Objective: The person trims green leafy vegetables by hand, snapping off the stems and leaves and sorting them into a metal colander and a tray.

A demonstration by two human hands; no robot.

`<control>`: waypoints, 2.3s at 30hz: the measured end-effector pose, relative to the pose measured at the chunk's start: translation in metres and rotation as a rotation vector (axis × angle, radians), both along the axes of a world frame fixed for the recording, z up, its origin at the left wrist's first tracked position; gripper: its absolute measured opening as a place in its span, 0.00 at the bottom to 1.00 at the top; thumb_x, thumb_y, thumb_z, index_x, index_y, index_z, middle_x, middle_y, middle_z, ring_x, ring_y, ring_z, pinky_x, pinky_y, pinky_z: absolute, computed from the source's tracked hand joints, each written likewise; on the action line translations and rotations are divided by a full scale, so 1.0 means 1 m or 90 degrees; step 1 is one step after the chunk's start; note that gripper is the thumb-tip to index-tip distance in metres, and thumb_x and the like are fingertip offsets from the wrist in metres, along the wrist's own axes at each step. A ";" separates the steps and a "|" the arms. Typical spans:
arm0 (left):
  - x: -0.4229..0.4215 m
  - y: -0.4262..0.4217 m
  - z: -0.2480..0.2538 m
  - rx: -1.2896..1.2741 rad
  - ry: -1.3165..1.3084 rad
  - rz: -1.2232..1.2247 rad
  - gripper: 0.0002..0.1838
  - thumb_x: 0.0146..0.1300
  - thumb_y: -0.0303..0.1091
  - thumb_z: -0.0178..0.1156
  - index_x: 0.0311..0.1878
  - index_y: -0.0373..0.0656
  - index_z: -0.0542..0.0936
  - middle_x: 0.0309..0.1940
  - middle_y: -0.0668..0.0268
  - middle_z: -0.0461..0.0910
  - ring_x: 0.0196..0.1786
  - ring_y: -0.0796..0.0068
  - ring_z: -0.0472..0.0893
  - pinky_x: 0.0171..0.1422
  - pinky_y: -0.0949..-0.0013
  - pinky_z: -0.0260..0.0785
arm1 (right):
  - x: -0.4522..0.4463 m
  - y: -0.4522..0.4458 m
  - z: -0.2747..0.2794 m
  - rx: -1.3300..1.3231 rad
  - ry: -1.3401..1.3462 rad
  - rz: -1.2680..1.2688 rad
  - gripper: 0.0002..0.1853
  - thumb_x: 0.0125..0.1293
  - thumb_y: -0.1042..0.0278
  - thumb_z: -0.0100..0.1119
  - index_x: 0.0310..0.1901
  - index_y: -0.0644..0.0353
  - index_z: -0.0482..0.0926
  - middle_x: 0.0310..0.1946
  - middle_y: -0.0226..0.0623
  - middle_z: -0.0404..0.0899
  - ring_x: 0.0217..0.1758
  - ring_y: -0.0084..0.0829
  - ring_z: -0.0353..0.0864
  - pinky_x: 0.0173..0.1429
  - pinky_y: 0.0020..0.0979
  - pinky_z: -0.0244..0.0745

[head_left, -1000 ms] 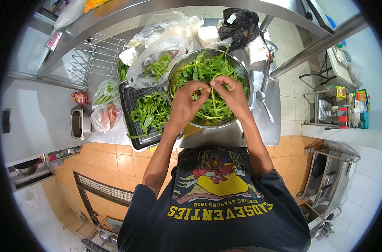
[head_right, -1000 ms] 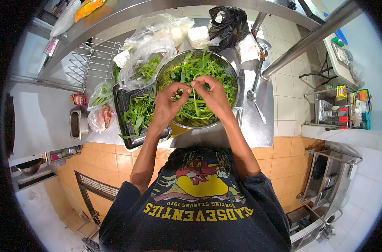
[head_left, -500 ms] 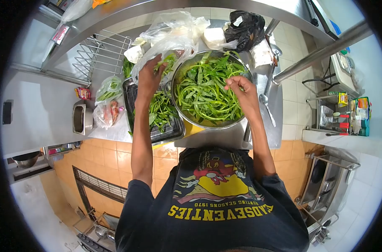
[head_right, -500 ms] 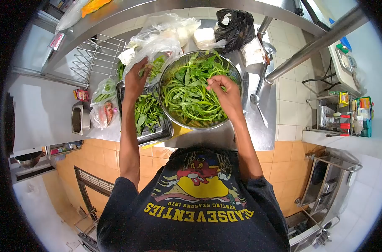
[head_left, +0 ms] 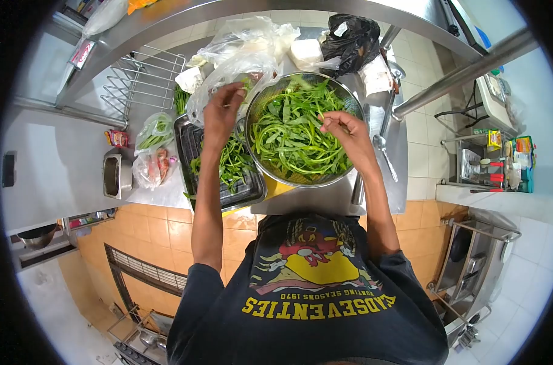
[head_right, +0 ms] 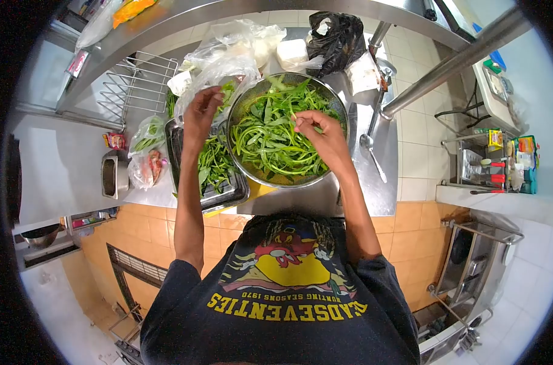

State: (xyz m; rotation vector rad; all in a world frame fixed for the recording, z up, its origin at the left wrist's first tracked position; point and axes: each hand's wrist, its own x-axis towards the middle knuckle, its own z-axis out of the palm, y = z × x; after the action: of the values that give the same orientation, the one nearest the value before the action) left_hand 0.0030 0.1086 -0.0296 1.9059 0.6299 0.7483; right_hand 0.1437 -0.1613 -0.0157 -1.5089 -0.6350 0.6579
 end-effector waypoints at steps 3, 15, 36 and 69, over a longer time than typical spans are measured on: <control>0.002 -0.044 0.019 -0.002 0.007 -0.023 0.11 0.68 0.32 0.64 0.51 0.41 0.84 0.37 0.64 0.85 0.40 0.78 0.81 0.48 0.72 0.73 | -0.001 0.001 0.007 -0.031 -0.052 0.027 0.11 0.71 0.70 0.59 0.50 0.63 0.83 0.35 0.27 0.82 0.42 0.18 0.77 0.53 0.24 0.71; 0.009 -0.093 0.031 0.125 0.014 -0.166 0.10 0.63 0.36 0.68 0.46 0.47 0.87 0.36 0.63 0.87 0.40 0.65 0.80 0.48 0.63 0.70 | -0.002 0.003 0.018 -0.072 -0.054 0.025 0.11 0.71 0.68 0.60 0.49 0.63 0.84 0.35 0.26 0.82 0.41 0.16 0.76 0.51 0.22 0.70; 0.009 -0.108 0.033 0.207 0.053 -0.183 0.05 0.59 0.31 0.69 0.39 0.46 0.86 0.32 0.71 0.85 0.37 0.72 0.78 0.52 0.65 0.64 | -0.014 0.013 0.011 -0.021 -0.505 -0.042 0.07 0.56 0.73 0.66 0.37 0.56 0.81 0.34 0.32 0.82 0.44 0.37 0.77 0.62 0.42 0.62; 0.001 0.055 -0.004 0.160 0.107 0.105 0.09 0.67 0.32 0.62 0.48 0.43 0.85 0.36 0.63 0.87 0.38 0.77 0.86 0.44 0.71 0.76 | -0.005 -0.008 0.010 0.032 -0.069 -0.097 0.07 0.67 0.74 0.63 0.46 0.62 0.83 0.37 0.29 0.84 0.44 0.19 0.79 0.54 0.24 0.72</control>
State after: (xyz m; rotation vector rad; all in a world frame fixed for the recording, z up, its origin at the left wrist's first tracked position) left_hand 0.0045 0.1633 -0.0340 2.1826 0.8394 0.8072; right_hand 0.1392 -0.1691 -0.0054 -1.5371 -0.6077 0.4430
